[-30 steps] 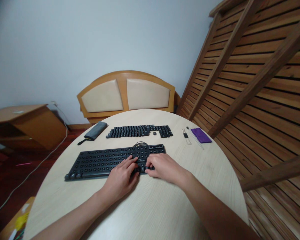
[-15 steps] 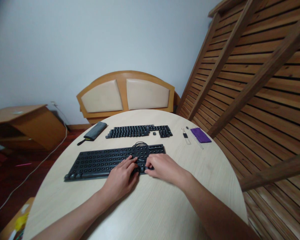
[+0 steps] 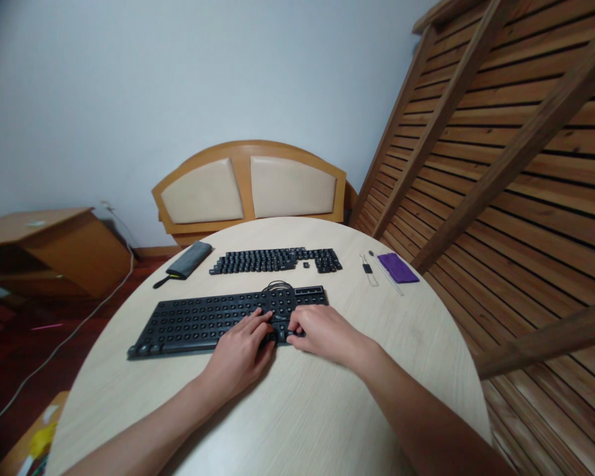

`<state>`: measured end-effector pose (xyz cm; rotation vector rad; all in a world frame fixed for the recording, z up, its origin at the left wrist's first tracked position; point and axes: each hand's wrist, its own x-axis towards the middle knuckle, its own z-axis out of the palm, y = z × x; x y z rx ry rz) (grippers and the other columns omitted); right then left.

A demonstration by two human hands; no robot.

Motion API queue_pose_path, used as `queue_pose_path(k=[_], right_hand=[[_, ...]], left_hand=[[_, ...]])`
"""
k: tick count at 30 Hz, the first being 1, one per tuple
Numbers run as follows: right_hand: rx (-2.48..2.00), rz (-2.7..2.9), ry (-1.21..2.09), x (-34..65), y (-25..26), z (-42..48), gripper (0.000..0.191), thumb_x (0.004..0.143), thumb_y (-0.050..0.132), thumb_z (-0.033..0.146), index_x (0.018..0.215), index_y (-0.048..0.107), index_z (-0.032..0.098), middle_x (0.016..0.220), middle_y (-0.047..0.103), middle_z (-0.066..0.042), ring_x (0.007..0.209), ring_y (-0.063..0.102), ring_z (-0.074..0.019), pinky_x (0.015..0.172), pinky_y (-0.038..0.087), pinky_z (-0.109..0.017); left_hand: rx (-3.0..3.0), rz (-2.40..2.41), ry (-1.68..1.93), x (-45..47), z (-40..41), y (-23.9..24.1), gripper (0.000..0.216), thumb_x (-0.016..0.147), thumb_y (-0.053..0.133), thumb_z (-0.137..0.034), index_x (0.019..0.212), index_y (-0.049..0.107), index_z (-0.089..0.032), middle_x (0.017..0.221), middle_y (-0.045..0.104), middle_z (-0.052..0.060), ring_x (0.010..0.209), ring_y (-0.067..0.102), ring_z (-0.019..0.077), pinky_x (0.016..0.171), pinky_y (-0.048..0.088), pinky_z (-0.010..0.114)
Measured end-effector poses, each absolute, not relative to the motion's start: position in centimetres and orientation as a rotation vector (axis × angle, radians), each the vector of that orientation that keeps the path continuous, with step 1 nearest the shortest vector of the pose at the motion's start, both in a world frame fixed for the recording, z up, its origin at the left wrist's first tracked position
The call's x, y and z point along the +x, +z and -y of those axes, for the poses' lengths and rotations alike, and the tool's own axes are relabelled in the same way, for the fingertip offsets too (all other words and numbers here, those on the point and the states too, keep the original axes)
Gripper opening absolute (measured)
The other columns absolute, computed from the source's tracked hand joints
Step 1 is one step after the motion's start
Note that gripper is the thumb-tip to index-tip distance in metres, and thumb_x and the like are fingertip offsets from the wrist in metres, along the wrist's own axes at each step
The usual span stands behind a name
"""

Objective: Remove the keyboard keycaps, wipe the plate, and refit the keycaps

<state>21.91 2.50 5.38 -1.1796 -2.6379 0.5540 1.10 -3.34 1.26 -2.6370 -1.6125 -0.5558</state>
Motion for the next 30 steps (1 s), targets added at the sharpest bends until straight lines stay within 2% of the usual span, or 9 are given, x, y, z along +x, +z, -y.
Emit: queue_pose_path(k=[21, 30], right_hand=[[-1.202, 2.649, 0.548, 21.91, 5.5, -2.22, 0.007, 0.086, 0.069, 0.026, 0.088, 0.072, 0.02, 0.089, 0.075, -0.004, 0.083, 0.068, -0.0211, 0.069, 0.043, -0.028], [-1.239, 2.661, 0.526, 21.73, 5.25, -2.15, 0.006, 0.085, 0.067, 0.025, 0.084, 0.072, 0.022, 0.083, 0.075, -0.002, 0.078, 0.068, -0.0204, 0.066, 0.041, -0.027]], left_hand=[[-2.631, 1.609, -0.562, 1.08, 3.29, 1.26, 0.015, 0.088, 0.059, -0.014, 0.103, 0.064, -0.015, 0.134, 0.064, 0.013, 0.13, 0.056, 0.0337, 0.107, 0.05, 0.052], [-2.631, 1.601, -0.588, 1.02, 3.35, 1.17, 0.015, 0.089, 0.058, -0.015, 0.103, 0.064, -0.017, 0.135, 0.064, 0.012, 0.13, 0.056, 0.0335, 0.107, 0.05, 0.053]])
